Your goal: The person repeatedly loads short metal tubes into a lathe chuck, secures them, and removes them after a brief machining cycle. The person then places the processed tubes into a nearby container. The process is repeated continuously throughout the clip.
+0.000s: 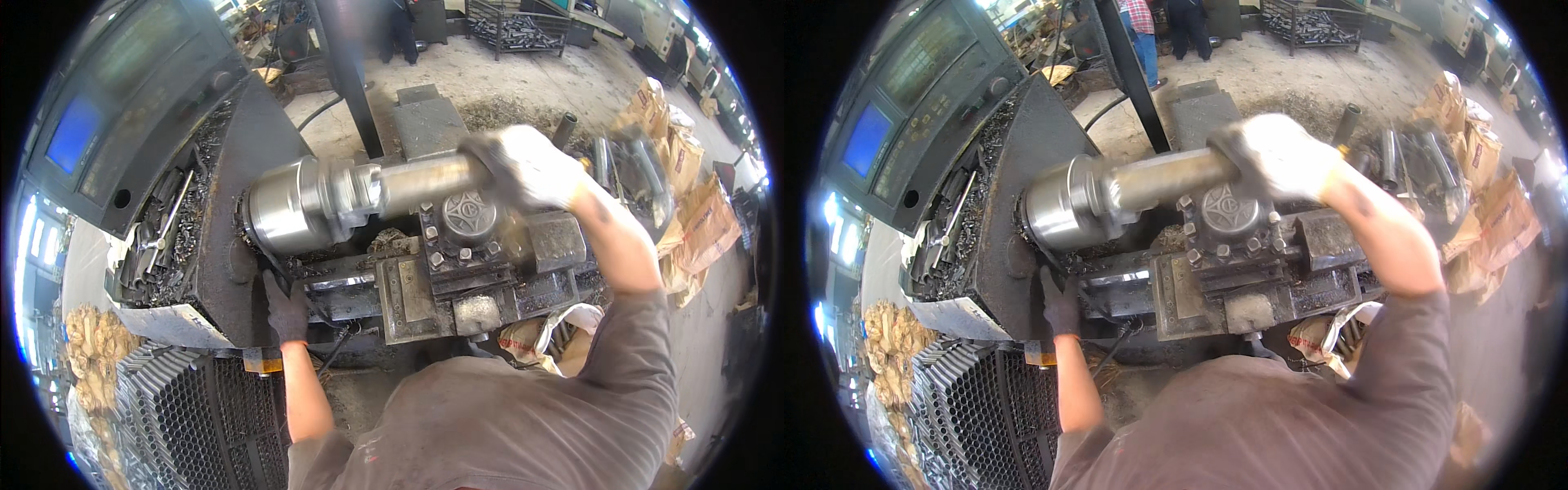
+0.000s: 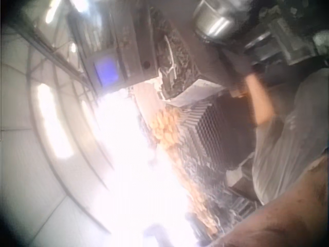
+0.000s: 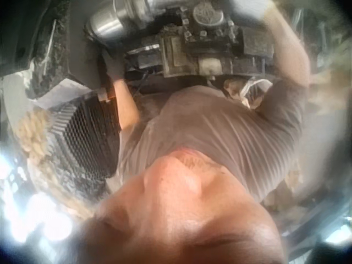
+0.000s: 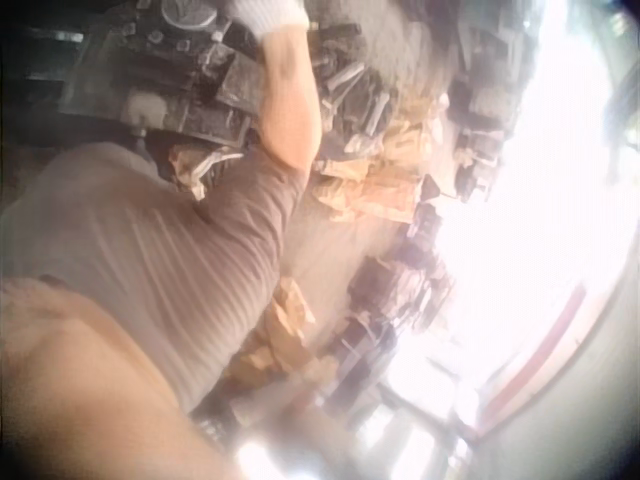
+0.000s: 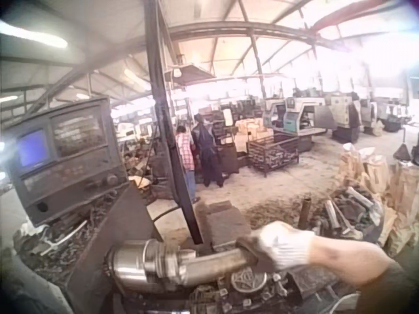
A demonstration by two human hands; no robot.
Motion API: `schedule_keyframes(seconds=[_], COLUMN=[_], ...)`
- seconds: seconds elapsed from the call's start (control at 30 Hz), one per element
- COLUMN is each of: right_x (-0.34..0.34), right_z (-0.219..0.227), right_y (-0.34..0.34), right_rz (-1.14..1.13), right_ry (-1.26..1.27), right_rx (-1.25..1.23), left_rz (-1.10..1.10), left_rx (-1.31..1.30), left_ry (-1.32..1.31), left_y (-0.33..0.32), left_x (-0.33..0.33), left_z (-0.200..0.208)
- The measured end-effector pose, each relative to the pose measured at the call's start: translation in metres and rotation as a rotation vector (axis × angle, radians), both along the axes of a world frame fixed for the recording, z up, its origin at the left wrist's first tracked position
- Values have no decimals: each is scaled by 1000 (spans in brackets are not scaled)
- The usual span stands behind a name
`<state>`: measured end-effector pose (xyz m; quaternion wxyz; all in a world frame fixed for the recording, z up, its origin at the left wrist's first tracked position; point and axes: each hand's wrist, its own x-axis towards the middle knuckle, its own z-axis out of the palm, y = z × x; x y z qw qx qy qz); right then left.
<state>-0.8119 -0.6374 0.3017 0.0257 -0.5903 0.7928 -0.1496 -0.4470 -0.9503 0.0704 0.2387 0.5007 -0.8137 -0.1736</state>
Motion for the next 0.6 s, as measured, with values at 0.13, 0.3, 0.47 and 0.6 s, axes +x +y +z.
schedule_keyframes(seconds=[0.13,0.3,0.47,0.6], right_x=[-71,-103,-111,-137], right_z=[-38,-91,-125,-168], right_y=[-62,-90,-105,-112], right_rz=[-71,-84,31,246], right_ry=[215,102,-39,-8], right_rx=[134,399,511,496], left_rz=[62,248,531,705], left_rx=[100,591,432,579], left_ry=[203,788,1039,1230], left_y=[41,77,76,54], left_x=[37,106,168,198], left_z=[-14,-69,-111,-112])
